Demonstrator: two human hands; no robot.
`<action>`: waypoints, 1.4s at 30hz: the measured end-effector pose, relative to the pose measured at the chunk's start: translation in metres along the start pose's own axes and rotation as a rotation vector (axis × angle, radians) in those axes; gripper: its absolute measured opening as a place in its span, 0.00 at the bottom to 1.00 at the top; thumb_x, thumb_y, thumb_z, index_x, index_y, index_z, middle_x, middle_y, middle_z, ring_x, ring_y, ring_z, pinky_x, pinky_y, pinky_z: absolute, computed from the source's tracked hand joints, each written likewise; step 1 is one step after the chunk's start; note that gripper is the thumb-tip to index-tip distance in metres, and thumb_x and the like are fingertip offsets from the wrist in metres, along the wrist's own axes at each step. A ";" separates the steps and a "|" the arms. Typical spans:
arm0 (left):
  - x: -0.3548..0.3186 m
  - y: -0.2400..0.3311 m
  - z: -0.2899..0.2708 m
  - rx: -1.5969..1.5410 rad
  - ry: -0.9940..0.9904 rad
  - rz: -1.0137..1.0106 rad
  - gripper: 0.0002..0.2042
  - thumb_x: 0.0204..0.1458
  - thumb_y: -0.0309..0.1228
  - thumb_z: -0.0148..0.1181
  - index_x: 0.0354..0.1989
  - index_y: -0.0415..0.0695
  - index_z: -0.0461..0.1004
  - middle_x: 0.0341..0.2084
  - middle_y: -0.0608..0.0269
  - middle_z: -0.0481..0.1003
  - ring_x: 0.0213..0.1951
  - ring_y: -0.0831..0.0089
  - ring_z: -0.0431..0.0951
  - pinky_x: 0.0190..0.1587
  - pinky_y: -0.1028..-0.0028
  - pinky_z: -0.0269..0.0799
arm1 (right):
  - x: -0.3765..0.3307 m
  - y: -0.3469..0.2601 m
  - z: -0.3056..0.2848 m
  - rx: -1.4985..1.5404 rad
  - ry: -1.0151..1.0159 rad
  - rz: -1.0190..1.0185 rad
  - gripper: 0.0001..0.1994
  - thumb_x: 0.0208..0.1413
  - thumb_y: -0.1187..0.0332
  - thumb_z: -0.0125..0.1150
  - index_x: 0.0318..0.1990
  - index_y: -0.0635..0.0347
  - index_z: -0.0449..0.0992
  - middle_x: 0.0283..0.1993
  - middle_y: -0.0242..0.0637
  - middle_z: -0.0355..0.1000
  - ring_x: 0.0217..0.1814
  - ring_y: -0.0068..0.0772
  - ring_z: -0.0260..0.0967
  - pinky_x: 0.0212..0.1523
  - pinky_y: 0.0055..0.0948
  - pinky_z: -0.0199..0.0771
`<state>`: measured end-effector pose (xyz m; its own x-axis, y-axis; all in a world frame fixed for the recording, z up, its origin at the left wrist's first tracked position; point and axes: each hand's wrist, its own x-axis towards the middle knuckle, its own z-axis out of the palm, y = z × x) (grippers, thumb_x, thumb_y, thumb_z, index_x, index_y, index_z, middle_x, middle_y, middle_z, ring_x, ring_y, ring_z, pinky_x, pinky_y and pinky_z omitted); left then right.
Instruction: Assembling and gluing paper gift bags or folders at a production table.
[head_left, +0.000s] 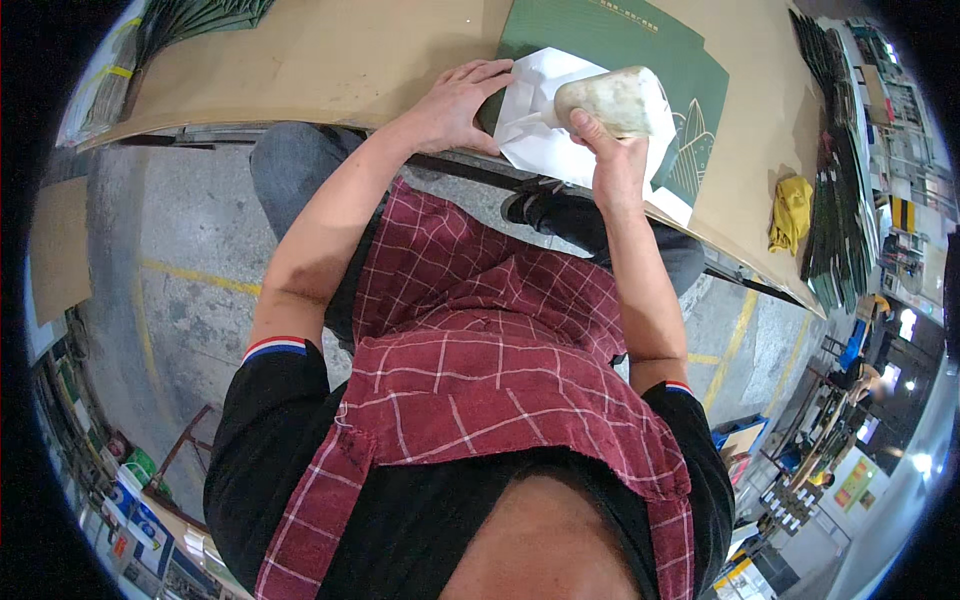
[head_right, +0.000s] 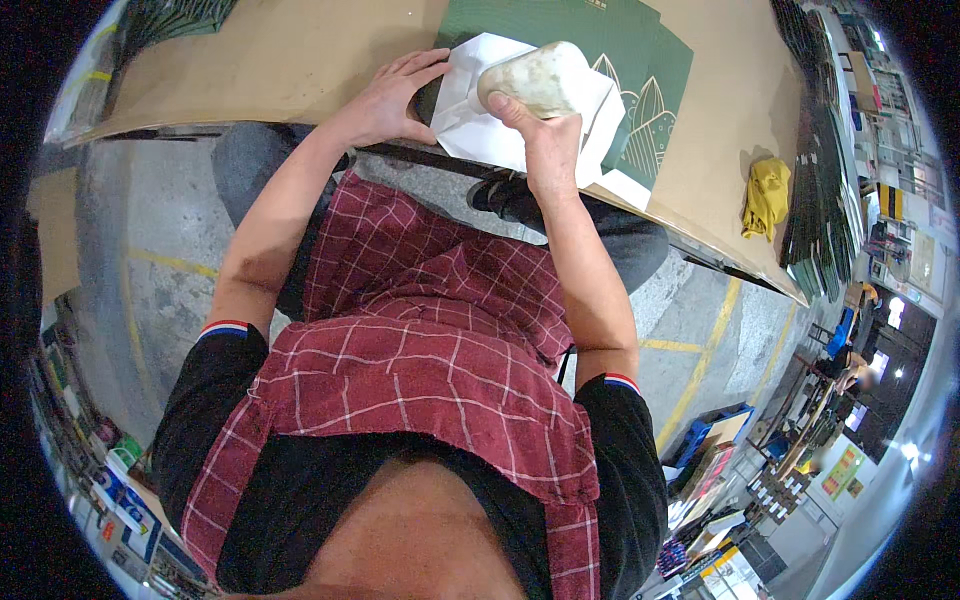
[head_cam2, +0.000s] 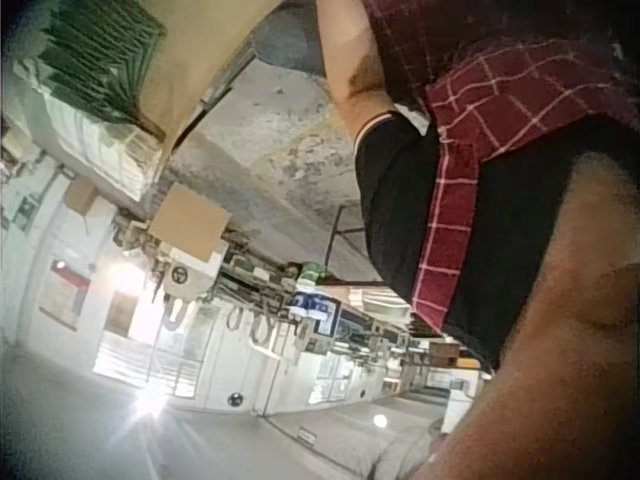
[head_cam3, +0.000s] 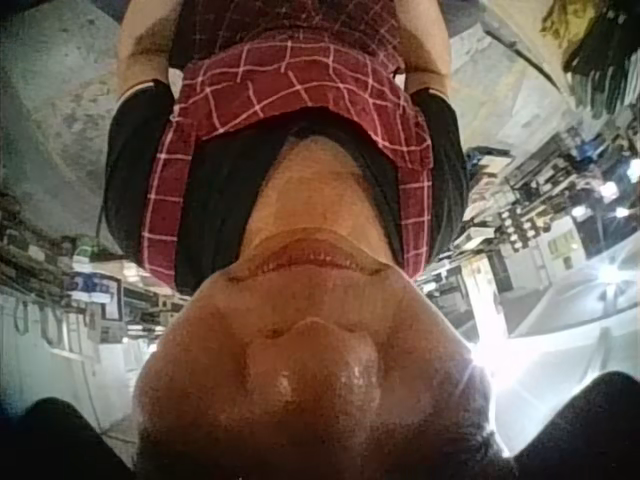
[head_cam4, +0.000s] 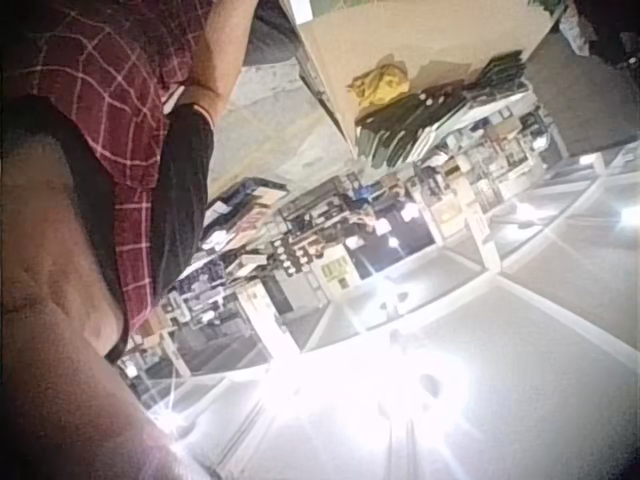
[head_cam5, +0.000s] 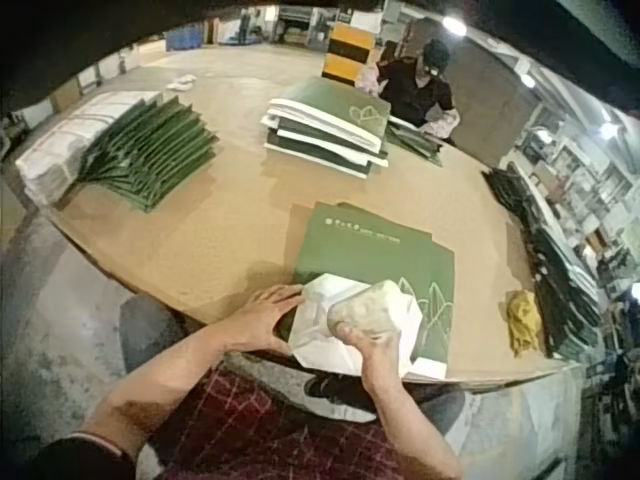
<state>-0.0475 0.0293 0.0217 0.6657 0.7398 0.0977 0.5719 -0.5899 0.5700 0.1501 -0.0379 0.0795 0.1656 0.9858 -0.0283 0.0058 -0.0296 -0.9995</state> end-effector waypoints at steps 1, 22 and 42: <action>0.000 0.000 0.000 -0.002 0.001 -0.002 0.43 0.27 0.41 0.66 0.58 0.44 0.55 0.61 0.59 0.49 0.62 0.59 0.46 0.62 0.60 0.42 | 0.001 0.000 0.002 0.020 0.021 -0.002 0.19 0.40 0.69 0.67 0.41 0.65 0.70 0.35 0.37 0.71 0.35 0.27 0.68 0.32 0.24 0.69; 0.000 -0.007 0.002 -0.021 0.005 0.061 0.41 0.29 0.40 0.63 0.58 0.45 0.54 0.61 0.59 0.49 0.62 0.58 0.47 0.62 0.60 0.42 | -0.003 0.001 0.000 -0.041 0.000 -0.061 0.17 0.36 0.73 0.69 0.37 0.68 0.73 0.34 0.38 0.73 0.37 0.28 0.70 0.40 0.25 0.69; 0.002 -0.009 0.003 -0.021 0.009 0.060 0.42 0.28 0.40 0.64 0.59 0.45 0.55 0.61 0.60 0.49 0.62 0.61 0.48 0.63 0.62 0.42 | -0.020 0.000 -0.018 -0.036 0.042 -0.053 0.22 0.34 0.70 0.71 0.40 0.67 0.70 0.36 0.38 0.72 0.39 0.30 0.69 0.41 0.26 0.70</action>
<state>-0.0501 0.0349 0.0143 0.6944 0.7059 0.1397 0.5205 -0.6268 0.5798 0.1644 -0.0606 0.0798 0.2052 0.9784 0.0260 0.0508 0.0159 -0.9986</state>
